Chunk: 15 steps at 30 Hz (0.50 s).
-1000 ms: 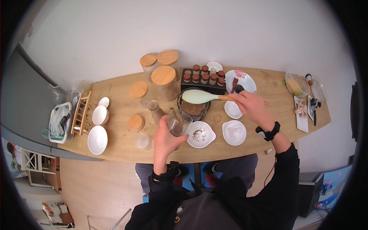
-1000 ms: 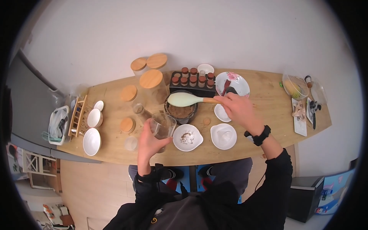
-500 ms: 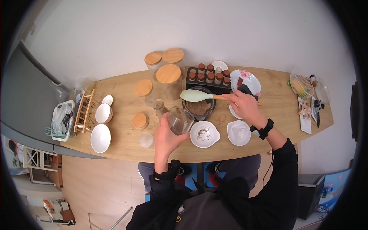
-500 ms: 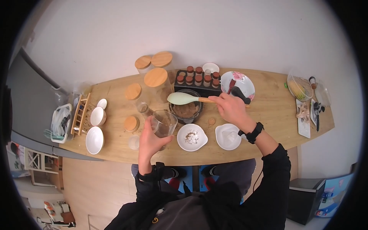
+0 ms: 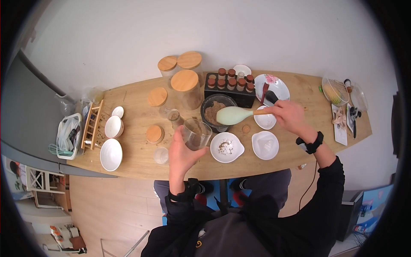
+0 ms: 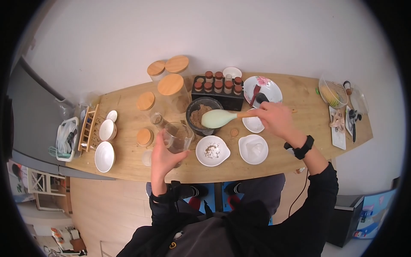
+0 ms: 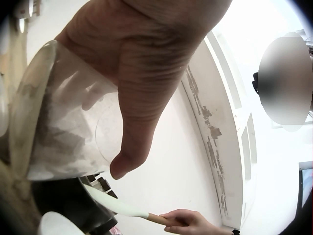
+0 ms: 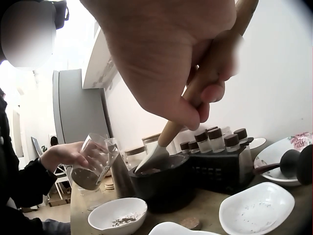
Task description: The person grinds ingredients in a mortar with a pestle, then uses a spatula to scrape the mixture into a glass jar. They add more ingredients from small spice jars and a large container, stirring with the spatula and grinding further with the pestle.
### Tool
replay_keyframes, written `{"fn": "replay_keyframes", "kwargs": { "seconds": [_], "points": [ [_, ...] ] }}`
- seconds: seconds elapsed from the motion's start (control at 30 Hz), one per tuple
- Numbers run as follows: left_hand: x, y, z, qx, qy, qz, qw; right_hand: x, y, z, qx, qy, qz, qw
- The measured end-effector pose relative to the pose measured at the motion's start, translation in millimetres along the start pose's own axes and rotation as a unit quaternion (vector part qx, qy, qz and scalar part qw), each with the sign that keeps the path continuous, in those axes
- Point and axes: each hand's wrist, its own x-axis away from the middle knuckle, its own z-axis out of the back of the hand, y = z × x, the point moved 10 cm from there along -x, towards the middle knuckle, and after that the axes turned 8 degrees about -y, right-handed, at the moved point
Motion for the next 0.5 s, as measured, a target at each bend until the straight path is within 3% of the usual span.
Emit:
{"fn": "replay_keyframes", "kwargs": {
  "seconds": [0.2, 0.3, 0.4, 0.5],
  "points": [
    [1, 1, 0, -0.007, 0.001, -0.004, 1.000, 1, 8, 18, -0.024, 0.011, -0.042, 0.999],
    [-2, 1, -6, 0.003, -0.015, -0.005, 1.000, -4, -8, 3, -0.047, 0.025, -0.002, 0.999],
    [0, 8, -9, -0.013, -0.011, -0.028, 0.999, -6, -11, -6, -0.056, 0.001, 0.007, 0.998],
    [-1, 8, -14, -0.017, -0.033, -0.015, 0.999, -12, 1, 1, -0.058, -0.047, -0.046, 0.996]
  ]
}}
